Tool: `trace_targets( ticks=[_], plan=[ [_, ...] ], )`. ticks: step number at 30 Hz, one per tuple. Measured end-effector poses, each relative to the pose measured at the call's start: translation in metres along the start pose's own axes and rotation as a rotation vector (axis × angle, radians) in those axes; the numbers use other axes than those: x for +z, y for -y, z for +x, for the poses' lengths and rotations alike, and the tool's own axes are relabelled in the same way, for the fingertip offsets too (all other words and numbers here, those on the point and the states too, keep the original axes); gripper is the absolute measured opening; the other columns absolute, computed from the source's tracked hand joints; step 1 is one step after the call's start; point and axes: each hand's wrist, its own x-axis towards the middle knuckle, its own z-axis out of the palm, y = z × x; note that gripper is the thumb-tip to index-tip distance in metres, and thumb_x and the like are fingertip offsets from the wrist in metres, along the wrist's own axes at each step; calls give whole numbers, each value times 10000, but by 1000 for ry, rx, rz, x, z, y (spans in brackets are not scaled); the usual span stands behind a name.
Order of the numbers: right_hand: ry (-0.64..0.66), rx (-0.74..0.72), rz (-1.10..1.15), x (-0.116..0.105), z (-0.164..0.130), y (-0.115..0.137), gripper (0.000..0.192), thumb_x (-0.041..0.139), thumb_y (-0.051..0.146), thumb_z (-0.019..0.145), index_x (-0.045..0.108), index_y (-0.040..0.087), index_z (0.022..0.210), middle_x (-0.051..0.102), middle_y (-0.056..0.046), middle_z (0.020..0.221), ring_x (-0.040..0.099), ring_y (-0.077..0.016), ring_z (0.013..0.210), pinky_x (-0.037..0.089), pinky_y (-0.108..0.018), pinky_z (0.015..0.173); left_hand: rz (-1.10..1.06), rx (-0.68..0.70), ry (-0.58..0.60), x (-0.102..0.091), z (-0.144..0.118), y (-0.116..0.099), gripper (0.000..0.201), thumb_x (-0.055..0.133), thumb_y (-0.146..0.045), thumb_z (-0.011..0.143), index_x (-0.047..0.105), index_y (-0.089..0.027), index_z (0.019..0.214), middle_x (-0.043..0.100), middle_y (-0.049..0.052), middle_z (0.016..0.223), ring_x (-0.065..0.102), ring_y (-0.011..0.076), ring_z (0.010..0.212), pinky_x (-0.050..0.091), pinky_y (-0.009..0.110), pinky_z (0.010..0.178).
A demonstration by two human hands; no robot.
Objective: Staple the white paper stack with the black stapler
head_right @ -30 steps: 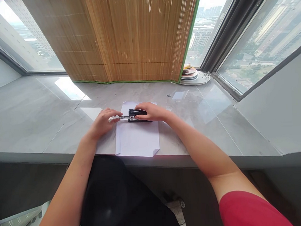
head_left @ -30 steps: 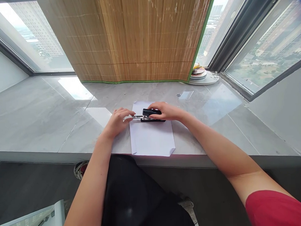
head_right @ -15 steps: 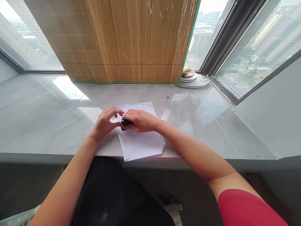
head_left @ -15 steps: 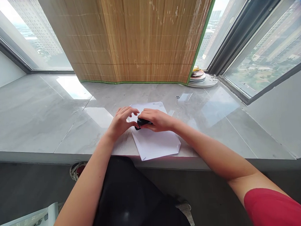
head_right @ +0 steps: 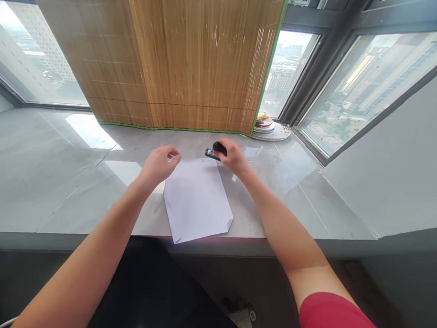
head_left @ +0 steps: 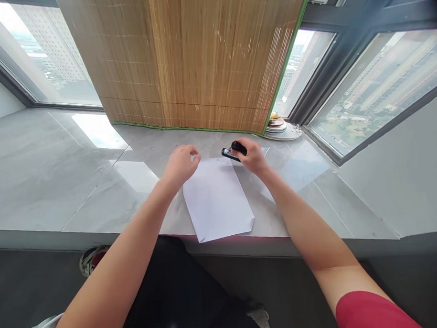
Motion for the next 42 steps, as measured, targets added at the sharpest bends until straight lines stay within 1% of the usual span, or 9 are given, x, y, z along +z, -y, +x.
trace_targets(
  ticks=[2, 5, 9, 11, 15, 21, 27, 34, 42],
  plan=[
    [-17, 73, -58, -6, 2, -15, 268, 657, 406, 910, 739, 197, 1056, 771, -117, 1058, 674, -305, 986, 507, -439, 932, 79, -38, 76, 11, 13, -23, 214, 592, -241, 997, 707, -188, 1170, 701, 153, 1311, 626, 340, 1271, 539, 445, 1000],
    [-2, 123, -126, -9, 2, -27, 256, 665, 376, 883, 760, 205, 1048, 783, -106, 1028, 684, -303, 963, 511, -439, 918, 192, -31, 75, 38, 20, -41, 373, 530, -265, 1038, 620, -156, 1384, 603, 202, 1493, 557, 352, 1390, 486, 482, 1116],
    [20, 109, -175, -7, 1, -35, 257, 672, 356, 889, 774, 224, 1085, 791, -99, 1064, 694, -302, 1001, 510, -441, 945, 325, 44, 150, 73, 12, -24, 439, 524, -302, 1058, 554, -160, 1472, 520, 209, 1616, 409, 361, 1555, 283, 558, 1294],
    [38, 107, -187, -8, 1, -39, 244, 676, 345, 893, 779, 232, 1082, 793, -93, 1065, 696, -302, 1004, 512, -434, 932, 342, 78, 211, 81, 8, -9, 435, 525, -347, 1063, 559, -167, 1458, 560, 207, 1576, 434, 367, 1536, 290, 556, 1284],
    [126, 80, -193, -13, 1, -46, 205, 708, 324, 871, 789, 239, 1039, 796, -74, 1029, 700, -300, 987, 508, -428, 926, 310, 115, 208, 80, 7, 5, 462, 502, -356, 1068, 525, -166, 1488, 620, 200, 1485, 549, 372, 1405, 350, 530, 1227],
    [237, -27, -77, -16, -2, -41, 253, 728, 332, 873, 797, 235, 1097, 801, -62, 1053, 703, -281, 986, 507, -406, 935, 238, 119, 205, 76, 10, 4, 429, 539, -315, 1047, 534, -189, 1457, 617, 189, 1444, 564, 375, 1355, 326, 554, 1226],
    [254, -59, -51, -15, -3, -37, 237, 738, 344, 875, 806, 242, 1078, 799, -51, 1020, 702, -268, 944, 511, -389, 899, 180, 141, 164, 74, 9, 3, 325, 623, -252, 1006, 600, -223, 1329, 605, 150, 1396, 568, 345, 1326, 281, 572, 1251],
    [222, -33, -80, -16, -1, -40, 261, 742, 323, 855, 806, 245, 1095, 797, -58, 1023, 706, -285, 953, 512, -417, 918, 79, 160, 80, 69, 10, 6, 318, 706, -133, 911, 637, -247, 1200, 569, 115, 1321, 602, 286, 1221, 423, 460, 1137],
    [297, -59, -34, -21, -3, -28, 281, 737, 340, 868, 809, 242, 1123, 809, -55, 1063, 724, -288, 993, 526, -427, 966, 115, 182, 100, 75, 10, 6, 254, 699, -208, 937, 656, -258, 1183, 595, 106, 1293, 594, 312, 1242, 412, 529, 1139]
  ],
)
